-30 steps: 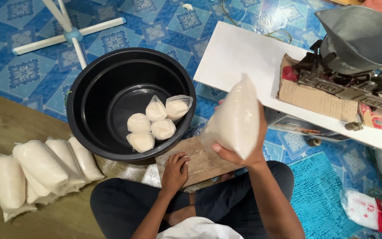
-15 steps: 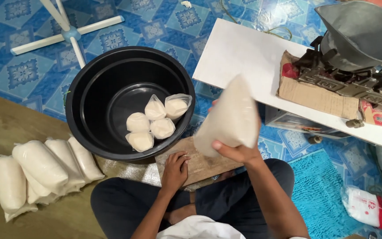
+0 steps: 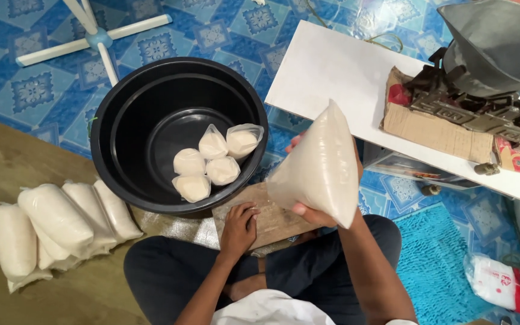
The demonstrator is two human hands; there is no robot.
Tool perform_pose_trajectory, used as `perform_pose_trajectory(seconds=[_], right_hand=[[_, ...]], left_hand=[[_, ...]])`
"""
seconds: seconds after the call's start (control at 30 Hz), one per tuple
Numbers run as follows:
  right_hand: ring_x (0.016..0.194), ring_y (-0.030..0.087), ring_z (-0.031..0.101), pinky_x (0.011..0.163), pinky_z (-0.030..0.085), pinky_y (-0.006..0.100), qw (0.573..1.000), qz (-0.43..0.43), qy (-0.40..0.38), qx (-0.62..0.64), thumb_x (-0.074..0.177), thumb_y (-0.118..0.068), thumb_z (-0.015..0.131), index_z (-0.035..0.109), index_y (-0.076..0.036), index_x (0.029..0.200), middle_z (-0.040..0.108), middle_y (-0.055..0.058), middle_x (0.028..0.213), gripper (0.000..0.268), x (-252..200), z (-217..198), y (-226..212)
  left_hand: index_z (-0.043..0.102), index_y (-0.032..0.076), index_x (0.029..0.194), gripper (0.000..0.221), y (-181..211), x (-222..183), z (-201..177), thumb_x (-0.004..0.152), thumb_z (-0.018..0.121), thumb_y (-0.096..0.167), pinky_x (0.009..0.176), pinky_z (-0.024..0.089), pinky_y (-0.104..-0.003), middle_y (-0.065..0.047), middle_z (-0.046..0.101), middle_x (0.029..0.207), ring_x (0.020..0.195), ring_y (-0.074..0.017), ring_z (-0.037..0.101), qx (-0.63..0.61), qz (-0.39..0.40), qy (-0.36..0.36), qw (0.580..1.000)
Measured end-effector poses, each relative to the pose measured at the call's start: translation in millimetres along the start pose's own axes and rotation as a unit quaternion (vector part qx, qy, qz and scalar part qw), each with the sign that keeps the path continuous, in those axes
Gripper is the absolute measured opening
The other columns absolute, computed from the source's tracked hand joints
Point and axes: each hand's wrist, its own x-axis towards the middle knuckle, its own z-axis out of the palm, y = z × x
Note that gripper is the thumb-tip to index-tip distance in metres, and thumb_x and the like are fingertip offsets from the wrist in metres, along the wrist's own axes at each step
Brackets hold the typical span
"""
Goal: Tying and securing plastic bags filled with a white liquid using rubber bands.
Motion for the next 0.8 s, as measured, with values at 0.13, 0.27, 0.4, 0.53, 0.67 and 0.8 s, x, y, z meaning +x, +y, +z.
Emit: perform_pose_trajectory(seconds=[0.13, 0.27, 0.4, 0.53, 0.67, 0.8], right_hand=[[0.083, 0.033, 0.067, 0.079, 0.055, 0.045, 1.000, -0.011, 0.004, 0.011, 0.042, -0.024, 0.089, 0.053, 0.011, 0.116, 0.064, 0.029, 0.098, 0.090, 6, -3, -4], [0.084, 0.031, 0.068, 0.079, 0.057, 0.044, 0.993, 0.035, 0.034, 0.110, 0.046, -0.030, 0.084, 0.052, 0.006, 0.119, 0.065, 0.025, 0.099, 0.087, 7, 3, -8], [0.105, 0.028, 0.068, 0.092, 0.059, 0.047, 0.871, 0.206, 0.161, 0.417, 0.071, -0.060, 0.069, 0.032, -0.015, 0.151, 0.064, 0.013, 0.123, 0.099, 10, 8, -10], [0.094, 0.030, 0.067, 0.084, 0.056, 0.045, 0.725, 0.334, 0.291, 0.527, 0.072, -0.056, 0.065, 0.051, 0.000, 0.130, 0.066, 0.015, 0.109, 0.082, 6, 9, 5], [0.103, 0.034, 0.062, 0.093, 0.050, 0.047, 0.427, 0.406, 0.425, 0.687, 0.062, -0.035, 0.078, 0.045, 0.008, 0.126, 0.060, 0.021, 0.113, 0.084, -14, 12, 28], [0.105, 0.032, 0.063, 0.097, 0.048, 0.049, 0.418, 0.438, 0.484, 0.632, 0.067, -0.042, 0.073, 0.044, 0.002, 0.129, 0.060, 0.019, 0.117, 0.082, -19, 17, 37]], left_hand=[[0.071, 0.015, 0.101, 0.018, -3, 1, 2, 0.094, 0.055, 0.012, 0.094, 0.044, -0.042, -0.003, 0.064, 0.118, 0.115, -0.0276, 0.057, 0.009, 0.009, 0.001, 1.000], [0.071, 0.015, 0.102, 0.019, -1, 0, 1, 0.096, 0.054, 0.013, 0.094, 0.044, -0.042, -0.003, 0.064, 0.118, 0.116, -0.0273, 0.057, 0.006, 0.004, 0.000, 1.000], [0.072, 0.011, 0.100, 0.018, -10, -2, 8, 0.093, 0.055, 0.010, 0.096, 0.044, -0.040, -0.004, 0.063, 0.120, 0.117, -0.0258, 0.057, 0.023, 0.003, 0.004, 1.000], [0.071, 0.013, 0.104, 0.020, -4, -3, 4, 0.093, 0.055, 0.010, 0.096, 0.044, -0.041, -0.004, 0.063, 0.119, 0.117, -0.0269, 0.057, 0.006, 0.007, 0.001, 1.000], [0.071, 0.014, 0.104, 0.020, -5, -1, 4, 0.094, 0.055, 0.011, 0.096, 0.044, -0.041, -0.003, 0.063, 0.118, 0.117, -0.0261, 0.057, 0.010, 0.009, 0.002, 1.000], [0.071, 0.016, 0.103, 0.019, -8, -2, 6, 0.094, 0.055, 0.012, 0.095, 0.044, -0.039, -0.001, 0.063, 0.118, 0.117, -0.0247, 0.056, 0.010, 0.003, 0.001, 1.000]])
